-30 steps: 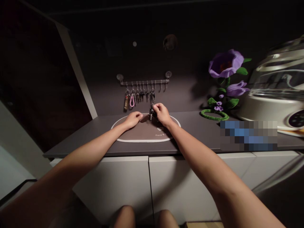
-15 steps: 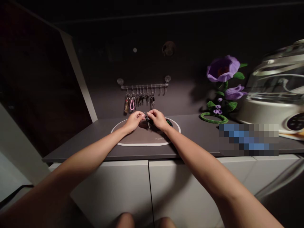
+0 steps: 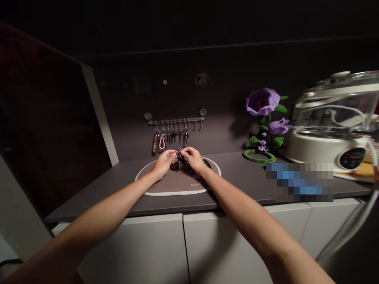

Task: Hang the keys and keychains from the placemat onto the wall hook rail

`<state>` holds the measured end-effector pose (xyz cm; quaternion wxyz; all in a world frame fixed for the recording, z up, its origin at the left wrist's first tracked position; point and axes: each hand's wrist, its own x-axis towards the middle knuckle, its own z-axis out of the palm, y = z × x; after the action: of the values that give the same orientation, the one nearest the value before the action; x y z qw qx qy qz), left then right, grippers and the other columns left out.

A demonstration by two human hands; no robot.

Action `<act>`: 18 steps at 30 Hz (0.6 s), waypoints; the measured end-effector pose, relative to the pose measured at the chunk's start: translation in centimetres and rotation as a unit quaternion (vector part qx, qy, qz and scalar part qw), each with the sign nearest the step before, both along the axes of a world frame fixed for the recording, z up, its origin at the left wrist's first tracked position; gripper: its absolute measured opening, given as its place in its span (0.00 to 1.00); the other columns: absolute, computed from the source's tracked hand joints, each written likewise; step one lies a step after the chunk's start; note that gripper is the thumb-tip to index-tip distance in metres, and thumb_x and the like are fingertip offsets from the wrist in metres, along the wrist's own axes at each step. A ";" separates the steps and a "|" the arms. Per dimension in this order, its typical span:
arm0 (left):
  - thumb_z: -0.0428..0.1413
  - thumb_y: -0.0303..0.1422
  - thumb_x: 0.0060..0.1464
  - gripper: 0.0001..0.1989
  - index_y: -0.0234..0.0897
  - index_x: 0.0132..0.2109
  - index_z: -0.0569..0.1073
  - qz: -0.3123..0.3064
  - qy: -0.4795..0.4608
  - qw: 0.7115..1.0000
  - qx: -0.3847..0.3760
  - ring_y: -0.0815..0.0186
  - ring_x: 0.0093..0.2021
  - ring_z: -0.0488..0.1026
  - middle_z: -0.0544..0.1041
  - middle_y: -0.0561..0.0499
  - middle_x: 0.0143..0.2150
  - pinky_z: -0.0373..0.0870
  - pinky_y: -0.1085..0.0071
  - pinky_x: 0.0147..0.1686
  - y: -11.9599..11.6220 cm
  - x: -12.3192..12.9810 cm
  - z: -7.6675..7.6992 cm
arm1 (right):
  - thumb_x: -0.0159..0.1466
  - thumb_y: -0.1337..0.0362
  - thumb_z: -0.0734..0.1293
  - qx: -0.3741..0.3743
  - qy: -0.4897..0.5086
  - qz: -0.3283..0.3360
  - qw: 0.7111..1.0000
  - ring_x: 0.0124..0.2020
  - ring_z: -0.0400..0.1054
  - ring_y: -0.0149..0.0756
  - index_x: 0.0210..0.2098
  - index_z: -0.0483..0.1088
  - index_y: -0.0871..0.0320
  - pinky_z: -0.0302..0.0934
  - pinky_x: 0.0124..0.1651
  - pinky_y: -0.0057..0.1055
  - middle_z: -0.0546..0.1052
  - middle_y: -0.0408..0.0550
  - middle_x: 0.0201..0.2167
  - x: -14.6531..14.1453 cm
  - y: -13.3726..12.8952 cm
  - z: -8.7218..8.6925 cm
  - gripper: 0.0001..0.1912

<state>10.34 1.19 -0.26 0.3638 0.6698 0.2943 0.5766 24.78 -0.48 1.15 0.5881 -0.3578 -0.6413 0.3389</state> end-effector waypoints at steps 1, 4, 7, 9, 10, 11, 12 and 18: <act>0.51 0.35 0.52 0.10 0.33 0.39 0.68 0.010 0.010 1.000 0.008 0.71 0.29 0.68 0.72 0.50 0.30 0.63 0.76 0.28 0.1 0.0 -0.1 | 0.50 0.51 0.66 -0.003 0.008 -0.005 1.000 0.22 0.54 0.24 0.28 0.65 0.59 0.51 0.27 0.25 0.65 0.39 0.22 0.0 0.0 0.2 0.17; 0.49 0.34 0.53 0.09 0.33 0.39 0.68 0.055 0.063 0.995 0.049 0.71 0.30 0.69 0.72 0.50 0.30 0.65 0.74 0.31 0.3 -0.1 -0.2 | 0.50 0.52 0.66 0.001 0.024 -0.026 0.999 0.24 0.57 0.25 0.29 0.64 0.58 0.53 0.28 0.25 0.67 0.40 0.25 0.2 0.4 0.8 0.16; 0.48 0.34 0.55 0.09 0.34 0.37 0.68 0.100 0.123 0.982 0.100 0.71 0.31 0.69 0.72 0.51 0.30 0.65 0.73 0.34 0.3 -0.2 -0.3 | 0.51 0.51 0.65 0.015 0.028 -0.055 0.998 0.24 0.57 0.25 0.28 0.63 0.58 0.53 0.27 0.25 0.66 0.40 0.23 0.6 1.3 1.8 0.16; 0.47 0.34 0.55 0.08 0.34 0.37 0.68 0.132 0.145 0.972 0.129 0.70 0.32 0.69 0.72 0.50 0.31 0.65 0.72 0.36 0.3 -0.3 -0.3 | 0.51 0.50 0.64 0.033 0.035 -0.078 0.996 0.23 0.56 0.25 0.28 0.63 0.59 0.52 0.27 0.24 0.65 0.40 0.22 0.9 2.2 2.6 0.17; 0.47 0.33 0.55 0.08 0.34 0.37 0.68 0.144 0.153 0.968 0.140 0.70 0.32 0.68 0.72 0.50 0.32 0.65 0.72 0.36 0.3 -0.3 -0.3 | 0.50 0.50 0.64 0.043 0.039 -0.090 0.994 0.24 0.56 0.25 0.27 0.63 0.59 0.52 0.27 0.24 0.65 0.40 0.22 1.1 2.7 3.1 0.18; 0.46 0.33 0.56 0.08 0.35 0.37 0.67 0.151 0.162 0.964 0.149 0.70 0.33 0.68 0.72 0.50 0.32 0.64 0.72 0.36 0.3 -0.3 -0.3 | 0.50 0.49 0.64 0.051 0.042 -0.102 0.993 0.24 0.56 0.26 0.27 0.63 0.59 0.53 0.27 0.24 0.65 0.40 0.22 1.4 3.2 3.6 0.18; 0.46 0.33 0.56 0.08 0.35 0.36 0.67 0.153 0.174 0.960 0.157 0.69 0.33 0.68 0.72 0.50 0.31 0.64 0.72 0.36 0.3 -0.3 -0.3 | 0.50 0.48 0.64 0.056 0.046 -0.115 0.991 0.24 0.56 0.26 0.27 0.63 0.60 0.53 0.28 0.25 0.65 0.41 0.22 1.6 3.7 4.0 0.19; 0.44 0.32 0.56 0.09 0.35 0.33 0.67 0.149 0.235 0.942 0.189 0.67 0.34 0.67 0.71 0.50 0.31 0.62 0.71 0.36 0.2 -0.3 -0.3 | 0.50 0.44 0.62 0.062 0.051 -0.159 0.984 0.23 0.59 0.28 0.27 0.63 0.61 0.54 0.27 0.26 0.67 0.43 0.20 2.6 7.3 5.8 0.23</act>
<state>10.04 1.39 -0.58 0.0614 0.7912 0.3536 0.4953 27.38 6.85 6.95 0.6873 -0.4006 -0.5653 0.2183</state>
